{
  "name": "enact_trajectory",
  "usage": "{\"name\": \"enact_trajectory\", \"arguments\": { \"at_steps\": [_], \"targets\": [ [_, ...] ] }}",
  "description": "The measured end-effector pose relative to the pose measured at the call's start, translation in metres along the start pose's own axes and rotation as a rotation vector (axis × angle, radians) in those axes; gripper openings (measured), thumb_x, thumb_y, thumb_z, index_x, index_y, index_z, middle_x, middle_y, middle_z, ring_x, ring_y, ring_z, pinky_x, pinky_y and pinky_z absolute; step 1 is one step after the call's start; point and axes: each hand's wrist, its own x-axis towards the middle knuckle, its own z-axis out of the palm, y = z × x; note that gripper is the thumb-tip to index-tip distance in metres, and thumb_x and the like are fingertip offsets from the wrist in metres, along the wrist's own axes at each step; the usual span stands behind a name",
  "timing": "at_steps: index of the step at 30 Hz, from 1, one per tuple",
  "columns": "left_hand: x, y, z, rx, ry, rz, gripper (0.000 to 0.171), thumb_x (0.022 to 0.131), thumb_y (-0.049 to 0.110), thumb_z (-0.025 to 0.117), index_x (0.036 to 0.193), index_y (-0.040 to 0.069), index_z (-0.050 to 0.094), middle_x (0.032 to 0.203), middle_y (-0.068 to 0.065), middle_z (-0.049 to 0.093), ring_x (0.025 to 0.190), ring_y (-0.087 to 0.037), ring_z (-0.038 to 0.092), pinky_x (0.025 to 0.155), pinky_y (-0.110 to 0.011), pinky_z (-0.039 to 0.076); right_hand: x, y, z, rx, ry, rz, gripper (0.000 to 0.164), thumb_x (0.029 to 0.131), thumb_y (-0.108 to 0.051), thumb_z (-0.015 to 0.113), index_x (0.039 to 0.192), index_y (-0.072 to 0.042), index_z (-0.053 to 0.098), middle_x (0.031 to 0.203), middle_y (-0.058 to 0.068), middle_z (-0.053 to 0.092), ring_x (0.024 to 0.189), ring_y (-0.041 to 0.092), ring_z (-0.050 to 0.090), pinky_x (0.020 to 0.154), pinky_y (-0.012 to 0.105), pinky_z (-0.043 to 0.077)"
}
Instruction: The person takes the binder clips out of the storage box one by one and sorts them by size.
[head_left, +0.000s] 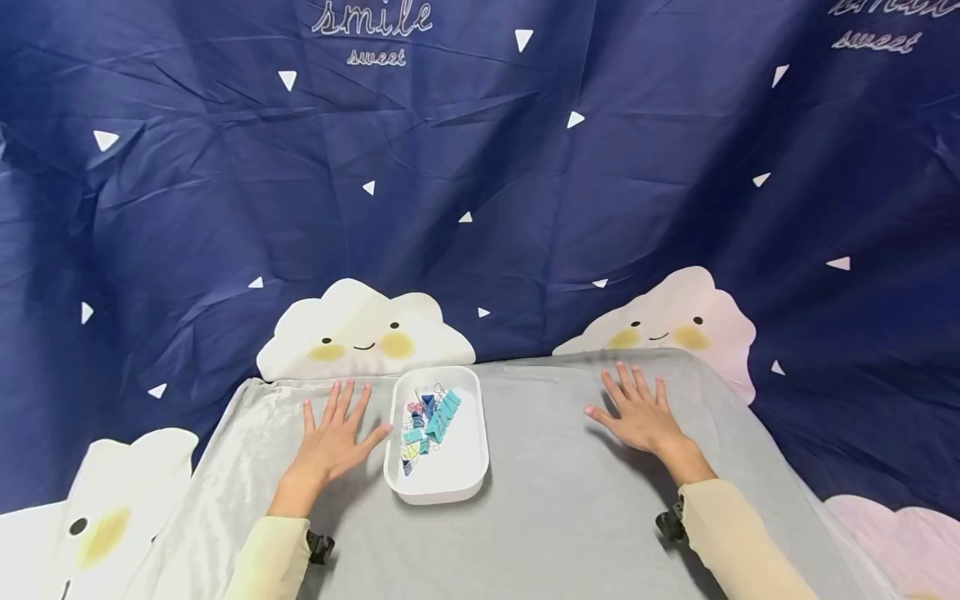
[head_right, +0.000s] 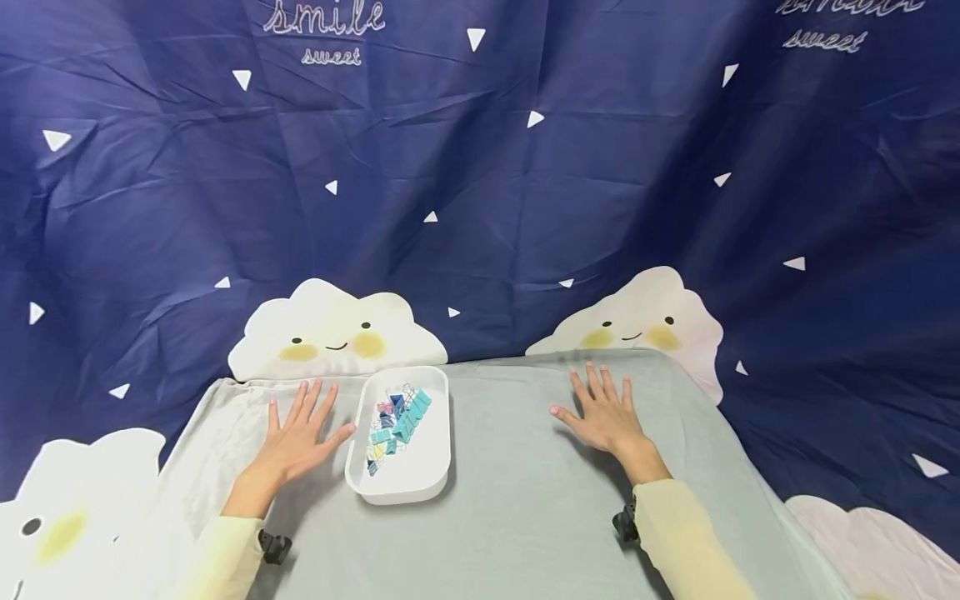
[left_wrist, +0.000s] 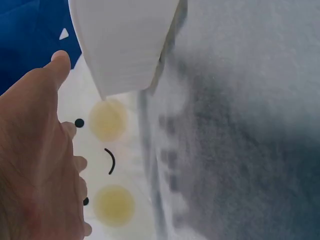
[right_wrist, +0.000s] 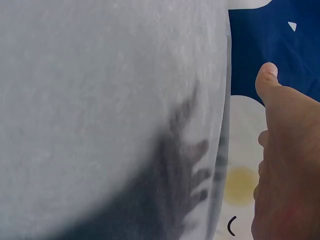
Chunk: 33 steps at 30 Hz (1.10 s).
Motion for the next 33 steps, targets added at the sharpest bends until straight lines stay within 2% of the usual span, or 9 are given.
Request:
{"name": "enact_trajectory", "arguments": {
  "at_steps": [4,9,13,17,24,33],
  "targets": [
    [0.000,0.003,0.000,-0.010,-0.011,0.006,0.092,0.103,0.073,0.044,0.172,0.017,0.020,0.180,-0.015,0.007,0.167,-0.041,-0.003,0.126,-0.077,-0.016,0.002,-0.009,-0.002,-0.007,0.004,-0.012,0.091,0.105,-0.067,0.048,0.170,-0.007,0.026,0.177,0.027,0.009,0.163,0.053,0.004,0.127,0.078,-0.007],
    [-0.003,0.009,-0.005,-0.034,-0.021,0.033,0.095,0.104,0.073,0.045,0.172,0.012,0.019,0.180,-0.015,0.010,0.167,-0.041,0.004,0.130,-0.074,-0.005,0.005,-0.024,-0.006,0.013,0.037,-0.063,0.085,0.107,-0.062,0.050,0.168,-0.006,0.030,0.177,0.027,0.014,0.163,0.052,0.010,0.129,0.077,0.000],
    [-0.009,0.017,-0.009,-0.034,-0.014,0.075,0.096,0.104,0.069,0.049,0.169,0.003,0.024,0.177,-0.017,0.020,0.166,-0.040,0.014,0.134,-0.068,0.007,0.008,-0.041,-0.009,0.054,0.097,-0.139,0.077,0.107,-0.051,0.057,0.163,-0.001,0.040,0.170,0.028,0.033,0.158,0.051,0.030,0.128,0.074,0.021],
    [-0.016,0.029,-0.009,-0.024,-0.009,0.115,0.097,0.103,0.068,0.052,0.166,-0.002,0.029,0.175,-0.019,0.028,0.164,-0.038,0.023,0.135,-0.062,0.018,0.012,-0.064,-0.014,0.115,0.135,-0.200,0.069,0.106,-0.042,0.064,0.157,0.001,0.049,0.159,0.025,0.053,0.148,0.049,0.049,0.123,0.067,0.038],
    [-0.034,0.049,-0.002,-0.021,-0.013,0.167,0.097,0.102,0.066,0.056,0.165,-0.004,0.032,0.173,-0.021,0.031,0.163,-0.038,0.027,0.135,-0.058,0.023,0.021,-0.117,-0.021,0.173,0.114,-0.279,0.056,0.106,-0.040,0.066,0.150,-0.005,0.060,0.149,0.016,0.065,0.133,0.036,0.065,0.115,0.058,0.050],
    [-0.051,0.059,0.012,-0.048,-0.039,0.153,0.101,0.099,0.068,0.059,0.164,-0.005,0.032,0.175,-0.020,0.026,0.164,-0.038,0.023,0.135,-0.058,0.023,0.033,-0.176,-0.019,0.190,0.027,-0.413,0.043,0.104,-0.029,0.070,0.140,-0.007,0.067,0.135,0.010,0.072,0.121,0.027,0.070,0.106,0.048,0.058]
  ]
}}
